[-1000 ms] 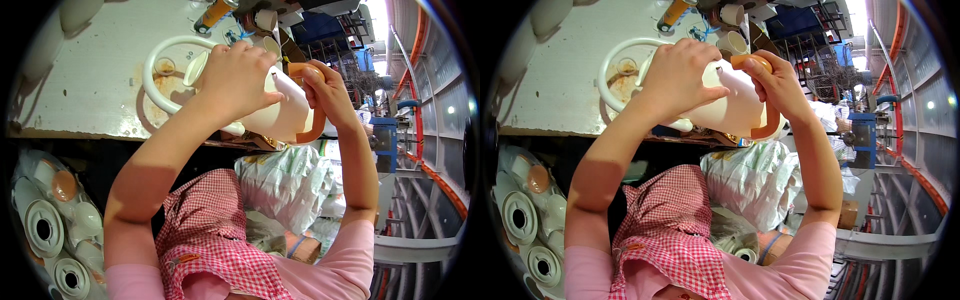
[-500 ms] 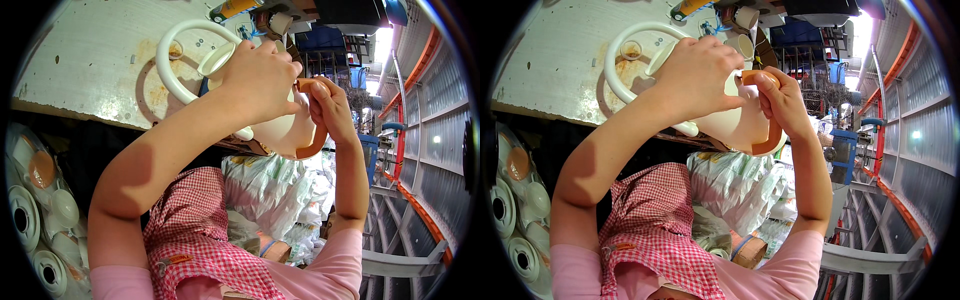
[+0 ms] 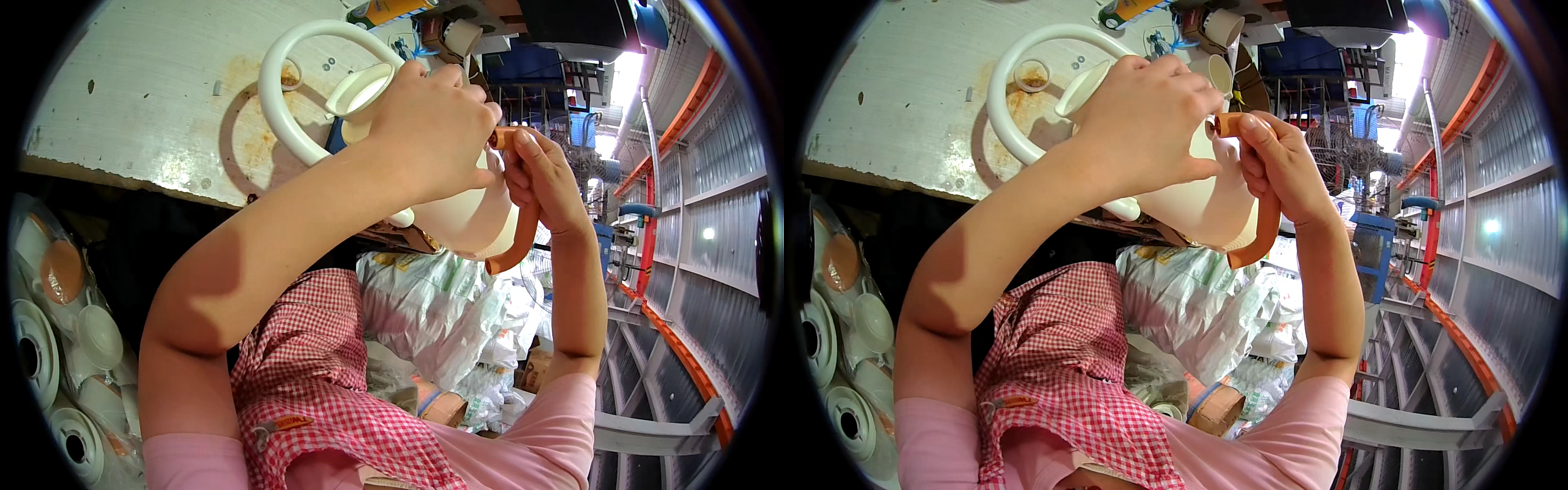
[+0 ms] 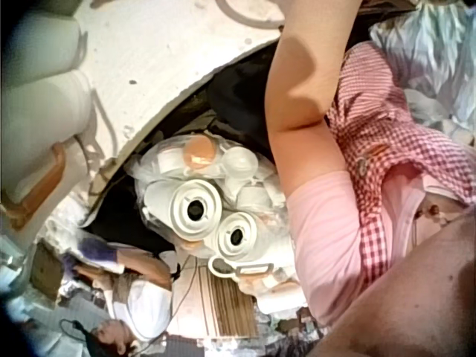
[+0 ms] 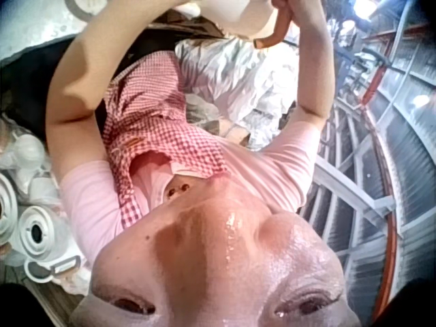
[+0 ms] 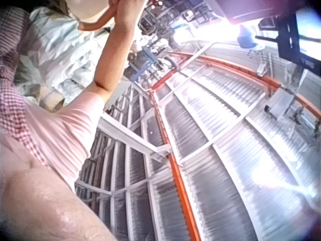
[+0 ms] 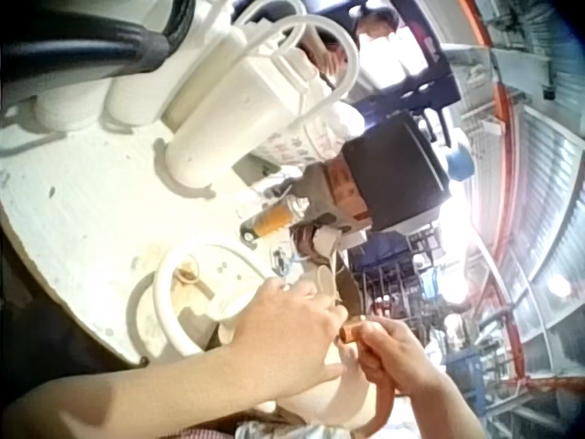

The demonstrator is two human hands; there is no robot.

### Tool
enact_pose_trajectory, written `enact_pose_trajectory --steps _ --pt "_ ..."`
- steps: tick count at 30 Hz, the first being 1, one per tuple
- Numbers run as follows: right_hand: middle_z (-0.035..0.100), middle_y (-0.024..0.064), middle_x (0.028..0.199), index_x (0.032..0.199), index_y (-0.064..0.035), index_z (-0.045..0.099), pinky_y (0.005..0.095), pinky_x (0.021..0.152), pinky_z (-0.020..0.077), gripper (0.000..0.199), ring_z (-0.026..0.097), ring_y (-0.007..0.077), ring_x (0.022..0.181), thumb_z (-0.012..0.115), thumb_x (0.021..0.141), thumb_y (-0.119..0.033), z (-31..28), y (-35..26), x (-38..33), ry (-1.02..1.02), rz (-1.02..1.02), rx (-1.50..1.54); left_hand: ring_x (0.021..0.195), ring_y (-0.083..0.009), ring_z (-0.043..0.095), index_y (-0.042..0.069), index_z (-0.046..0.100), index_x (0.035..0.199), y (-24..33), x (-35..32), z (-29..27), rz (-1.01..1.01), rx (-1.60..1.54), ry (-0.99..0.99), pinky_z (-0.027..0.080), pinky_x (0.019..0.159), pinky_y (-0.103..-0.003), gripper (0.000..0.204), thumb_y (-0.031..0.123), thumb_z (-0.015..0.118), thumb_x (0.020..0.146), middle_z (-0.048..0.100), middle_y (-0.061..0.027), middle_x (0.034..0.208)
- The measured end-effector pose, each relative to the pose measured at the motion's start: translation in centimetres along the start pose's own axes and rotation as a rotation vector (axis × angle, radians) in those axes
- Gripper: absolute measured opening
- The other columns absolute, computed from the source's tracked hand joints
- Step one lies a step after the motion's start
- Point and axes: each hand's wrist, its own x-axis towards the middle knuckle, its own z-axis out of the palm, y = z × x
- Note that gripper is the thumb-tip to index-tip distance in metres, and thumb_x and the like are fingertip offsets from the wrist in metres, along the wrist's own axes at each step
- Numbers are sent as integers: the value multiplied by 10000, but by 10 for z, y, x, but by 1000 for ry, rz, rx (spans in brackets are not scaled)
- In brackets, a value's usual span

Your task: The person attaches orange handles to white thermos jug bodies and secures them with fasteners. The person takes jugs from a pile, inserts the handle components, uses a small fastener tool at a workstation, and places the completed jugs onto a table.

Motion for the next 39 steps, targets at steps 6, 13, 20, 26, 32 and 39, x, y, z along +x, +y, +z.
enact_pose_trajectory --steps 6,13,20,26,32,39 --pt "491 -36 625 993 -31 645 230 469 386 333 438 40 511 648 997 -364 1 -8 -2 49 -183 -352 1147 -195 585 121 694 1143 -1 1 -3 -14 -7 -9 429 983 -408 561 488 787 729 690 -11 1107" --pt "640 101 711 953 -3 645 326 611 485 307 580 184 614 742 916 -292 10 -22 -5 173 -383 -809 1178 -194 571 122 682 1155 0 1 -5 -24 -11 -58 404 1009 -412 551 471 787 742 677 -11 1153" --pt "685 147 777 975 -15 662 349 618 497 311 599 251 612 742 907 -308 12 -29 -9 148 -380 -823 1170 -210 578 122 688 1095 2 4 -6 -3 -38 -52 413 984 -411 488 430 793 732 679 -37 1145" --pt "701 139 794 972 -16 666 347 632 507 290 626 251 636 729 911 -292 9 -28 -5 105 -381 -816 1146 -227 588 114 688 1076 0 7 -5 12 -43 -63 432 955 -406 467 381 803 710 679 -40 1117" --pt "723 132 827 960 -2 660 344 642 513 285 631 248 647 723 915 -277 13 -29 -5 88 -365 -779 1134 -231 599 107 691 1051 -3 5 -3 50 -37 34 447 946 -403 434 353 794 709 685 -46 1094" --pt "736 118 844 940 27 648 337 656 520 277 635 216 658 714 921 -241 11 -26 -3 81 -403 -717 1136 -246 603 90 693 1026 -2 8 -6 86 -65 -1 461 957 -414 417 331 791 699 693 -62 1107"
